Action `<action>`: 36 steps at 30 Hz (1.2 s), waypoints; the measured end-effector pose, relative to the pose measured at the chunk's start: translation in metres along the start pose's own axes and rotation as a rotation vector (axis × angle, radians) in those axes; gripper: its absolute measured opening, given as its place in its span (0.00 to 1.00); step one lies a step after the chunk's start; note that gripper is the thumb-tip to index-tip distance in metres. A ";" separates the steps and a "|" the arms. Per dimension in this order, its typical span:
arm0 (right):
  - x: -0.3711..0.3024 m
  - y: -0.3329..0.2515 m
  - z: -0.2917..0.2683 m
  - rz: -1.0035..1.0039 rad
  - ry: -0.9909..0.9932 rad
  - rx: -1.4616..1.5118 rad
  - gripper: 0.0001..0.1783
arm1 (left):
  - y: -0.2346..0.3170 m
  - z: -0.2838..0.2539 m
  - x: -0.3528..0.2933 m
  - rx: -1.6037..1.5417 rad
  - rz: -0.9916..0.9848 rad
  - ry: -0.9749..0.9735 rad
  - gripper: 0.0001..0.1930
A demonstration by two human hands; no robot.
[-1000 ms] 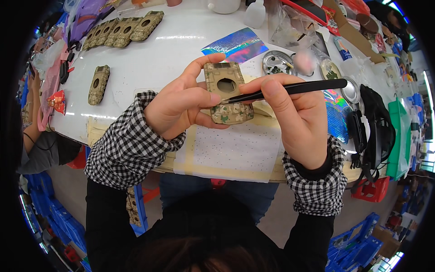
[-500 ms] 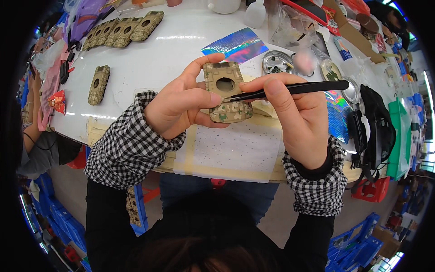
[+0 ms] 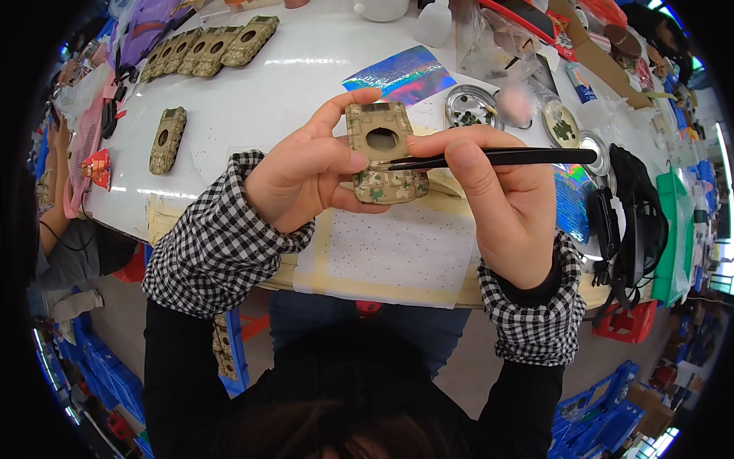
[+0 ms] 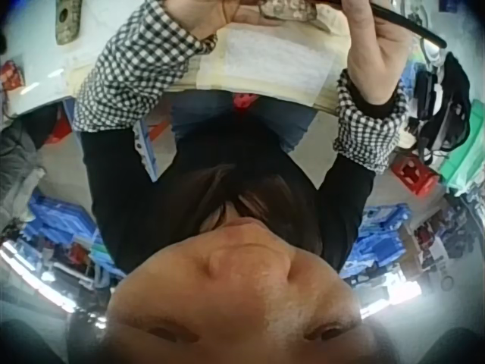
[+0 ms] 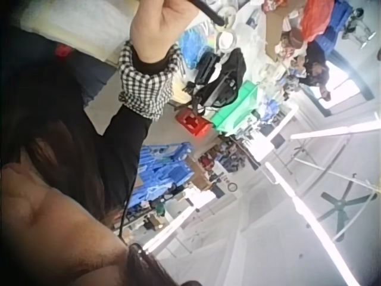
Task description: Painting camouflage patterns on small-scale toy tank models using a brush and tweezers.
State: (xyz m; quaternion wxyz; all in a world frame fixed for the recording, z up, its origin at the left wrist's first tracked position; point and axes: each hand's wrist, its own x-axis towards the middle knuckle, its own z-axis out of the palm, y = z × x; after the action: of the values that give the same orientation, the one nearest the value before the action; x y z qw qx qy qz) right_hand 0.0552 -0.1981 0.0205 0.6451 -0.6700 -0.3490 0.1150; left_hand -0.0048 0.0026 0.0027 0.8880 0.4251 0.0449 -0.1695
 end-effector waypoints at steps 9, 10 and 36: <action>0.000 -0.002 0.002 -0.029 -0.019 -0.066 0.16 | 0.000 0.000 0.000 0.010 -0.004 0.010 0.35; 0.000 -0.002 0.002 -0.031 -0.019 -0.070 0.16 | 0.000 0.000 0.000 0.008 -0.005 0.009 0.35; -0.001 -0.001 0.001 -0.073 -0.040 -0.105 0.14 | -0.001 -0.001 0.000 0.012 0.008 0.015 0.36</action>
State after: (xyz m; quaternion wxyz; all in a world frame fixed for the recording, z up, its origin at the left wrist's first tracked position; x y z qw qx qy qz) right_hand 0.0533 -0.1978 0.0209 0.6055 -0.6875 -0.3916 0.0865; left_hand -0.0051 0.0028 0.0014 0.8857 0.4320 0.0486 -0.1630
